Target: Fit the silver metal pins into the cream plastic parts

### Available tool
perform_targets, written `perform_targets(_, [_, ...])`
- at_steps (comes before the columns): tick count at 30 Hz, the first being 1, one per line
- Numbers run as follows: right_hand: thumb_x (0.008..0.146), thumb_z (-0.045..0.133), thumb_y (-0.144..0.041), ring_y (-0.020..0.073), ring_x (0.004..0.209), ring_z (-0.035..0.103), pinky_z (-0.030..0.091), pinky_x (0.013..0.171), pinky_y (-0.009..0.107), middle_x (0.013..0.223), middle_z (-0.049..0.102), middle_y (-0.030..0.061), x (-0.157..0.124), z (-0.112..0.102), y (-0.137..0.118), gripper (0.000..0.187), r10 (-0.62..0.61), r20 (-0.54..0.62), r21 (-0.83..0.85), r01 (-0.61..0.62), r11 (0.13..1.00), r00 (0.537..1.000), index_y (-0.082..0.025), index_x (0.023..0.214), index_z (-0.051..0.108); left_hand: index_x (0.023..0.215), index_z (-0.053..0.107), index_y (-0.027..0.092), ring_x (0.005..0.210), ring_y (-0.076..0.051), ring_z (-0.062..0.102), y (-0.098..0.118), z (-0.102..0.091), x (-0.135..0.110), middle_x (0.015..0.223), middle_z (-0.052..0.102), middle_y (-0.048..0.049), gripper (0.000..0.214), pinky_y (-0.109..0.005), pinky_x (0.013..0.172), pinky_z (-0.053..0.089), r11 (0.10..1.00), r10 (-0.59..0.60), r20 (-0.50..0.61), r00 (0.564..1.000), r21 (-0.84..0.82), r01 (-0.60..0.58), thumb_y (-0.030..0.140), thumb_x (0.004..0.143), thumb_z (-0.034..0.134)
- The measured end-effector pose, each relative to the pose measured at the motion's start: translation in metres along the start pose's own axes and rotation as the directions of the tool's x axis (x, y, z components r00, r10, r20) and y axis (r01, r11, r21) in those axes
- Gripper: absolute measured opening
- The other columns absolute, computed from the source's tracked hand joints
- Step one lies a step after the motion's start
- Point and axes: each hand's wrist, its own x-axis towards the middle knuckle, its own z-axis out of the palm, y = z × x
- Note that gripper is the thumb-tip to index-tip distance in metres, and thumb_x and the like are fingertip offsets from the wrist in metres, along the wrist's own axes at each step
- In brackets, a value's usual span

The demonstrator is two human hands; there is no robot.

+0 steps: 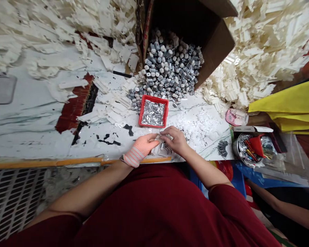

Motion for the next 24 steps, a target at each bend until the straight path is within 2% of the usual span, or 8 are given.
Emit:
perform_targets(3, [0.084,0.062,-0.027,0.0154,0.083,0.062,0.052,0.076,0.03,0.086,0.066,0.0036,0.002,-0.006,0.002,0.007,0.044,-0.003,0.073,-0.044,0.996,0.999,-0.022,0.086,0.065,0.098,0.067,0.013,0.044,-0.009,0.038,-0.001,0.0,0.002,0.05,0.045,0.0053,0.033,-0.021,0.041,0.034,1.0,0.01,0.014,1.0,0.001,-0.01,0.027,0.07,0.059])
perform_targets(7, [0.08,0.063,-0.024,0.0155,0.081,0.062,0.052,0.076,0.03,0.084,0.065,0.0037,0.003,-0.01,0.005,0.004,-0.013,-0.04,0.082,0.016,0.997,0.999,-0.021,0.082,0.063,0.098,0.066,0.013,0.044,-0.008,0.039,0.0,0.0,0.004,0.054,0.046,0.0053,0.031,-0.02,0.042,0.034,1.0,0.01,0.066,0.998,-0.001,-0.01,0.028,0.072,0.057])
perform_targets(12, [0.08,0.064,-0.024,0.015,0.08,0.064,0.053,0.074,0.03,0.084,0.065,0.0035,0.003,-0.013,0.005,0.006,-0.008,-0.129,0.206,0.035,0.978,0.992,-0.021,0.084,0.061,0.098,0.064,0.014,0.045,-0.008,0.04,-0.008,0.001,0.006,0.056,0.047,0.0051,0.03,-0.02,0.041,0.035,0.999,0.042,0.056,0.998,-0.001,-0.042,0.03,0.074,0.056])
perform_targets(18, [0.081,0.06,-0.018,0.0149,0.081,0.063,0.053,0.074,0.03,0.084,0.066,0.0039,0.005,-0.012,-0.001,0.004,-0.211,-0.058,0.085,0.215,0.973,0.976,-0.022,0.083,0.06,0.098,0.065,0.014,0.045,-0.008,0.039,-0.024,0.001,0.01,0.053,0.043,0.0059,0.031,-0.02,0.043,0.034,0.997,0.076,0.051,0.996,-0.022,-0.075,0.033,0.075,0.058])
perform_targets(20, [0.082,0.059,-0.018,0.0151,0.082,0.063,0.053,0.074,0.03,0.084,0.066,0.0039,0.004,-0.012,-0.002,0.004,-0.223,-0.04,0.061,0.225,0.973,0.974,-0.022,0.083,0.06,0.099,0.065,0.014,0.046,-0.008,0.04,-0.024,0.0,0.01,0.055,0.046,0.0052,0.032,-0.02,0.045,0.035,0.996,0.081,0.04,0.996,-0.044,-0.079,0.034,0.074,0.058])
perform_targets(24, [0.081,0.06,-0.02,0.0149,0.081,0.064,0.052,0.074,0.03,0.084,0.067,0.0036,0.003,-0.012,-0.002,0.002,-0.156,-0.044,0.083,0.159,0.984,0.987,-0.022,0.083,0.061,0.095,0.066,0.014,0.048,-0.009,0.04,-0.012,-0.001,0.003,0.057,0.048,0.0044,0.031,-0.02,0.045,0.035,0.997,0.072,0.061,0.996,-0.01,-0.071,0.034,0.074,0.057])
